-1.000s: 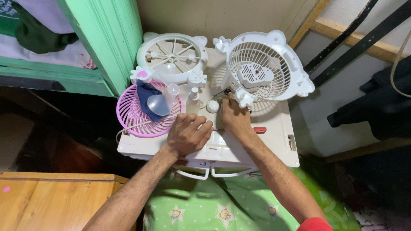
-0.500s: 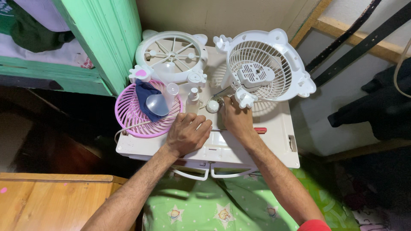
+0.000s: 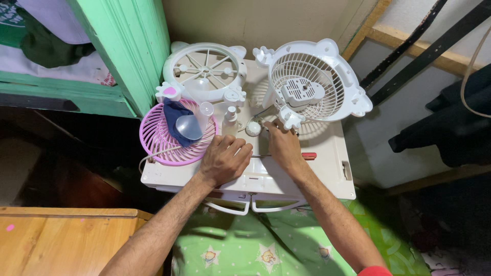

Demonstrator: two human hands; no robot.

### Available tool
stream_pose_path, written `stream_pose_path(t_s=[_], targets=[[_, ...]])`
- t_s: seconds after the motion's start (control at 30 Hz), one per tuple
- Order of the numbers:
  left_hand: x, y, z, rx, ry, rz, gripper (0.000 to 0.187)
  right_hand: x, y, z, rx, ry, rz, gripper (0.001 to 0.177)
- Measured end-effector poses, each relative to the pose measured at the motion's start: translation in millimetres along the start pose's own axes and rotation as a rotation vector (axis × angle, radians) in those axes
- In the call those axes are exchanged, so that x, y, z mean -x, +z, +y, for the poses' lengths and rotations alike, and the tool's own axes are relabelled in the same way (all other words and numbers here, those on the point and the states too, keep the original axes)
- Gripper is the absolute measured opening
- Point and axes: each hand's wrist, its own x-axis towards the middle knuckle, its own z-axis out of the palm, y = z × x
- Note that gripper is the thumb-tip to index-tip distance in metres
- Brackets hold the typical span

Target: The person cleans disassembled parts of a white cat-ear-shaped fan using a blue cloth and a spray bottle. They wipe the fan blades, the front grille, and the rear housing, then spray the rear housing with liquid and continue wiping.

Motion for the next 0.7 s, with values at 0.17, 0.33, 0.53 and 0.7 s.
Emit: stream_pose_path(t_s=[0.17, 0.33, 0.53, 0.7], targets=[[0, -1, 0, 0.006, -0.002, 0.007, 0.023, 13, -8, -11, -0.126, -0.044, 0.066, 0.021], [-4, -6, 1, 0.021, -0.004, 0.013, 0.023, 23, -33, -35, -0.280, -0.056, 0.153, 0.016], [-13, -22, 5, 0.089, -0.095, 0.098, 0.027, 32, -54, -69, -0.608, 0.170, 0.099, 0.020], [-19, -34, 5, 0.106, -0.104, 0.131, 0.021, 39, -46, -80, -0.944, 0.211, 0.085, 0.020]])
